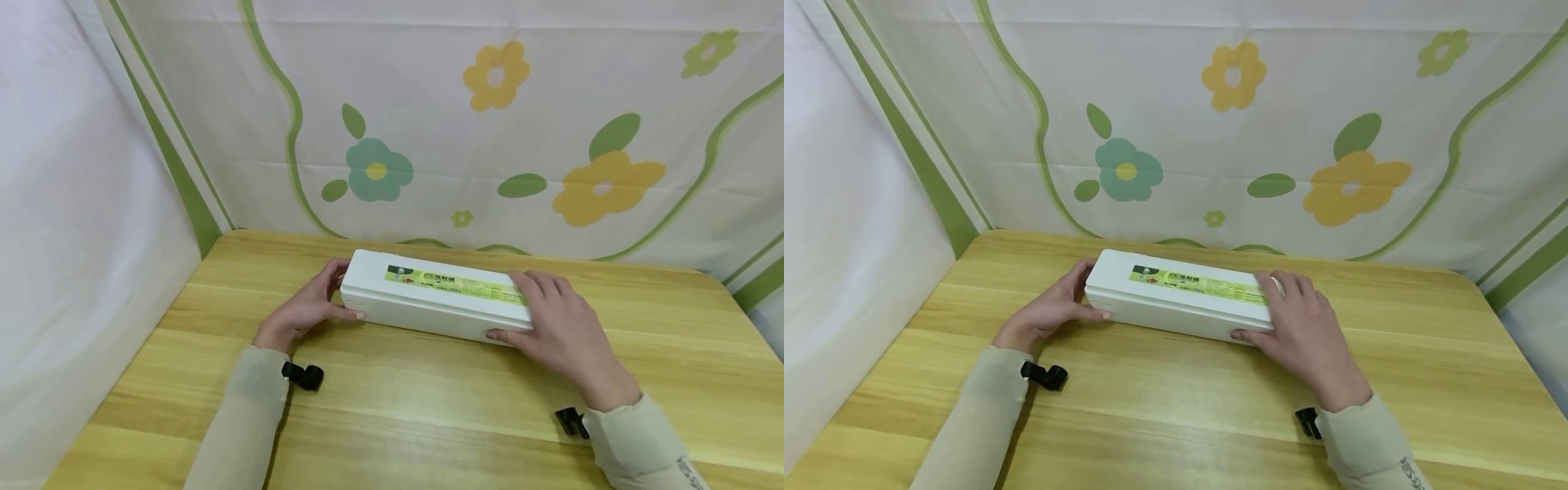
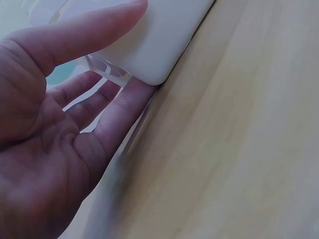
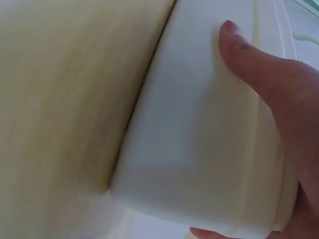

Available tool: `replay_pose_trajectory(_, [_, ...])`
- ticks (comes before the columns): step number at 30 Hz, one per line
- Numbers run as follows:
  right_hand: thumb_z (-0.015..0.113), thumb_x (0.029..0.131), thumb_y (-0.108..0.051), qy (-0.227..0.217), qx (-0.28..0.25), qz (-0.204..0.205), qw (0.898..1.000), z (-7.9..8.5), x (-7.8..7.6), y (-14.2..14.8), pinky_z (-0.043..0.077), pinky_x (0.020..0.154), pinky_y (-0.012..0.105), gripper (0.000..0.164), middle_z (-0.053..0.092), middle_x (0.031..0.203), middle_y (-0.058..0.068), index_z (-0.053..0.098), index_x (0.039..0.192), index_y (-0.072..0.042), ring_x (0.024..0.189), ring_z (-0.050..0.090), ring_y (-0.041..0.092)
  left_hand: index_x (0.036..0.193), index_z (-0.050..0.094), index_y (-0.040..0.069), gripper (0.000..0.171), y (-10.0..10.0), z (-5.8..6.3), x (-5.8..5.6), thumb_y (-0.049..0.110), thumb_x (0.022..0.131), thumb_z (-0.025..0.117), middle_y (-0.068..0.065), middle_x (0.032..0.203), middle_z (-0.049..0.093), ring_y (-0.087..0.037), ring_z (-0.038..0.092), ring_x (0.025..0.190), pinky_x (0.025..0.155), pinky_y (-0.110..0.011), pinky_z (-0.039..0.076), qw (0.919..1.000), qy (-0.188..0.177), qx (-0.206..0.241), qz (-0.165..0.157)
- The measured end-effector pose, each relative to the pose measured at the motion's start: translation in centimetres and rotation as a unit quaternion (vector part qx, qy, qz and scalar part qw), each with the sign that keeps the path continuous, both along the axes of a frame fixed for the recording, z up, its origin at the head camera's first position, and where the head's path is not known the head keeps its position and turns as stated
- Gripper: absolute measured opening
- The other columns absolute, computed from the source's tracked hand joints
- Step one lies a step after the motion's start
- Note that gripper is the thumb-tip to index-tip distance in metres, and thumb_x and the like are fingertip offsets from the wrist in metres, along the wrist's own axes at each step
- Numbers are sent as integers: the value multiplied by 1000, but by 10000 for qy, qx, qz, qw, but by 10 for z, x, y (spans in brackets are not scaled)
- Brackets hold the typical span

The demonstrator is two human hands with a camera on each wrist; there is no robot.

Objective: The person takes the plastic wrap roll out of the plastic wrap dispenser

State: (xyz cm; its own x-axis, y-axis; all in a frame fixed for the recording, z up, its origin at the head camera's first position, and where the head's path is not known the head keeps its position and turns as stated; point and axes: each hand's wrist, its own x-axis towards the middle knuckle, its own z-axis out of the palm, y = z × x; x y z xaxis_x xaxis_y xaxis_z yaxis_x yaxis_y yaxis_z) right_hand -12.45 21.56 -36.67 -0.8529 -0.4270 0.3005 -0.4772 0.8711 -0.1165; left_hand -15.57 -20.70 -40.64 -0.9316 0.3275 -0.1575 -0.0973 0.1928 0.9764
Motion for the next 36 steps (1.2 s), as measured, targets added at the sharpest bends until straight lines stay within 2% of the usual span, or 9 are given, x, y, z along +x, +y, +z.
replay_pose_trajectory(7, [93, 71, -66, 384, 4, -62, 9992, -4, 0, -2, 54, 86, 73, 105, 64, 140, 24, 53, 151, -11, 122, 63, 50, 157, 38, 15, 98, -1, 1, -2, -5, 78, 92, -9, 164, 43, -33, 41, 148, 102, -35, 55, 10000, 26, 0, -42])
replay_pose_trajectory(11, [91, 71, -67, 556, 81, -18, 9984, -4, -6, -2, 54, 85, 74, 104, 65, 138, 23, 54, 151, -12, 120, 64, 50, 156, 38, 15, 97, -1, 2, -6, -4, 78, 92, -9, 164, 44, -33, 42, 148, 103, -36, 55, 10000, 55, -46, -32])
replay_pose_trajectory(15, [91, 73, -66, 624, 135, 76, 9979, -4, -14, -2, 54, 85, 75, 103, 65, 137, 24, 53, 151, -11, 117, 64, 53, 157, 37, 15, 97, 0, 4, -11, -5, 79, 91, -9, 165, 43, -32, 41, 150, 109, -40, 51, 9999, 101, -62, -6])
replay_pose_trajectory(20, [90, 77, -63, 441, 208, 125, 9987, -2, -17, -1, 52, 88, 76, 102, 63, 139, 25, 51, 154, -9, 120, 62, 55, 157, 37, 14, 98, 2, 4, -13, -5, 79, 91, -8, 164, 44, -32, 41, 150, 120, -51, 42, 10000, 67, -47, 36])
replay_pose_trajectory(27, [90, 73, -66, 220, 361, 321, 9986, 2, -16, 10, 54, 89, 71, 110, 64, 142, 26, 48, 158, -9, 123, 62, 54, 157, 38, 16, 99, 5, 0, -11, -4, 77, 93, -8, 162, 46, -31, 43, 147, 115, -46, 47, 10000, 31, -30, 1])
replay_pose_trajectory(36, [92, 72, -67, -185, 35, 187, 9996, 12, -21, 15, 56, 81, 71, 110, 62, 145, 22, 48, 159, -15, 127, 60, 48, 157, 38, 16, 98, 7, 2, -13, -5, 78, 92, -11, 156, 50, -31, 46, 143, 117, -48, 44, 9999, 111, 17, -11])
